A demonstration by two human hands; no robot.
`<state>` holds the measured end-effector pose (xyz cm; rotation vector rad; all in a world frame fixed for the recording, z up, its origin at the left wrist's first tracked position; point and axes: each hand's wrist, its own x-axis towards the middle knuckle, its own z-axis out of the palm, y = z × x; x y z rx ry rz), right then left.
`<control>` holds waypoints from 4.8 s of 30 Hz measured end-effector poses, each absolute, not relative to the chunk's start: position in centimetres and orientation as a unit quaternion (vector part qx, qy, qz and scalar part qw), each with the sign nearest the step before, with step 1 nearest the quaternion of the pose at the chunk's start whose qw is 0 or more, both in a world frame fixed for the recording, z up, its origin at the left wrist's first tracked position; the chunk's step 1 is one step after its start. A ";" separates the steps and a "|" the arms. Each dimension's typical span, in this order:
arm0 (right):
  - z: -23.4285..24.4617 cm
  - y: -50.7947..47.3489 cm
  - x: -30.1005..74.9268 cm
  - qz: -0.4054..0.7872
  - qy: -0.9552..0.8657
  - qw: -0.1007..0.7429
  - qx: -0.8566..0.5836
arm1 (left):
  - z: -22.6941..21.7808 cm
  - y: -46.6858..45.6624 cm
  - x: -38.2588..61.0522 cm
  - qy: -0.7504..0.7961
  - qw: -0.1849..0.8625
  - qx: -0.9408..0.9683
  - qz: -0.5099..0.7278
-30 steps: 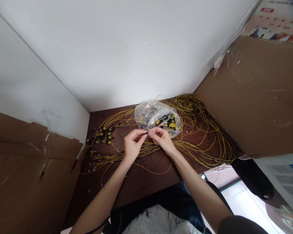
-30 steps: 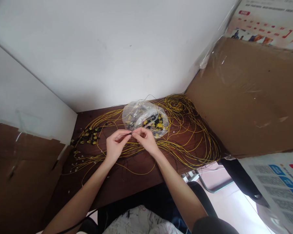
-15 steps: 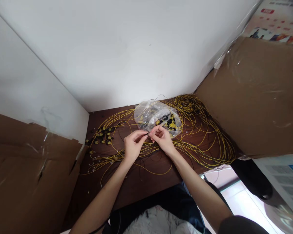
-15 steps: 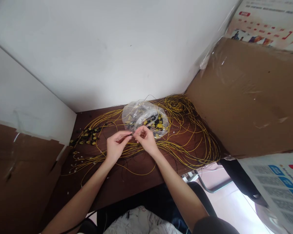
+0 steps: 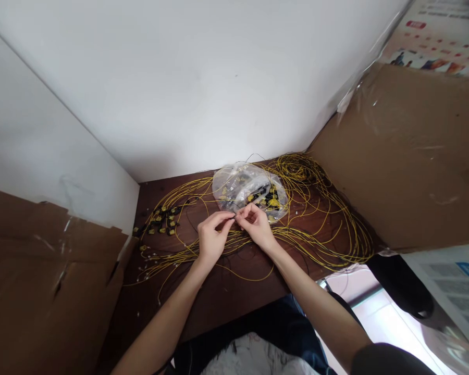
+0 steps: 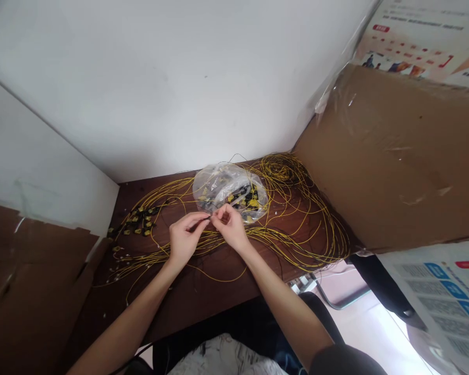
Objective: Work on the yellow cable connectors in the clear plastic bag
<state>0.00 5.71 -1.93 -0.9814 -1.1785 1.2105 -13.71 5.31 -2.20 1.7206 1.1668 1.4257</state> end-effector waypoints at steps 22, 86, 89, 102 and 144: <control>-1.3 5.9 0.0 0.544 -0.491 0.520 -0.439 | -1.6 5.5 -14.1 0.443 0.335 0.616 0.559; -1.7 5.4 0.4 0.429 -0.602 0.463 -0.488 | -1.6 5.4 -13.6 0.461 0.437 0.545 0.548; -1.7 5.4 0.4 0.428 -0.605 0.463 -0.487 | -1.8 5.4 -13.5 0.461 0.435 0.543 0.551; -1.7 5.5 0.1 0.433 -0.590 0.480 -0.484 | -1.8 5.4 -13.3 0.463 0.420 0.547 0.557; -1.9 5.8 0.1 0.453 -0.535 0.540 -0.466 | -1.6 5.9 -13.7 0.474 0.424 0.545 0.547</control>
